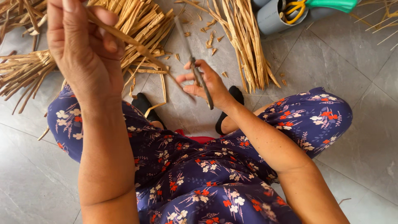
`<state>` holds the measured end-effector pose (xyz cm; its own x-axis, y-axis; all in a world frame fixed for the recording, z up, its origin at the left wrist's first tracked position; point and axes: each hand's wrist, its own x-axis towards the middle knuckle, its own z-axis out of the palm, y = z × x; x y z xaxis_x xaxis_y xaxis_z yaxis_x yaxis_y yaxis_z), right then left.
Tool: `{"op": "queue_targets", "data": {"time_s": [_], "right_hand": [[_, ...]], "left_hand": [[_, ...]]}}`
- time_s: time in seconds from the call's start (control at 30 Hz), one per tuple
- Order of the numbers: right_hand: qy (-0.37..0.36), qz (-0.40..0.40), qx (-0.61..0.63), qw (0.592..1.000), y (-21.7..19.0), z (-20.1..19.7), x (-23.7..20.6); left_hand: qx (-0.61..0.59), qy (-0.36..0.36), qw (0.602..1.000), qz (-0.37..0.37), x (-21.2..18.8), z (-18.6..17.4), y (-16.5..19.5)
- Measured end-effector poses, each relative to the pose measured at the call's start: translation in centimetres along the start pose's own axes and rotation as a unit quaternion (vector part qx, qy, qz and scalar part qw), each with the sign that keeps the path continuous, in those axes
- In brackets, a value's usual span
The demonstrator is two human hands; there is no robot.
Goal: The person sits on a small stool and uses shears to trim and shape dried sticks one by one. They pick up each stick, cut the ends, and place the trimmed pieces into a pile on the floor.
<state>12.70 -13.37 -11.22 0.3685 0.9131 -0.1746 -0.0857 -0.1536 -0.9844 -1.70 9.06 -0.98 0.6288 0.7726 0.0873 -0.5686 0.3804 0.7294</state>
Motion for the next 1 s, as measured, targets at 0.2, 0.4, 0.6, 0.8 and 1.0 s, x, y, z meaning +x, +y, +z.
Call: {"op": "queue_targets", "data": {"time_s": [0.2,0.4,0.6,0.8,1.0], "right_hand": [[0.018,-0.02,0.009,1.0,-0.2,-0.1,-0.8],[0.034,0.038,0.082,0.995,0.2,1.6,-0.9],[0.13,0.076,-0.05,0.987,1.0,-3.9,2.2],[0.346,0.031,-0.402,0.848,1.6,-14.6,4.7],[0.457,0.022,-0.482,0.747,3.0,-17.6,3.7]], "left_hand": [[0.021,-0.02,0.998,-0.061,-0.5,2.0,-2.2],[-0.002,-0.057,0.997,-0.053,0.0,3.2,-4.2],[0.065,0.01,0.998,-0.007,0.8,1.7,-5.4],[0.128,0.052,0.99,-0.028,0.3,-0.8,-4.6],[0.176,0.082,0.981,0.017,1.7,-4.4,-3.5]]}}
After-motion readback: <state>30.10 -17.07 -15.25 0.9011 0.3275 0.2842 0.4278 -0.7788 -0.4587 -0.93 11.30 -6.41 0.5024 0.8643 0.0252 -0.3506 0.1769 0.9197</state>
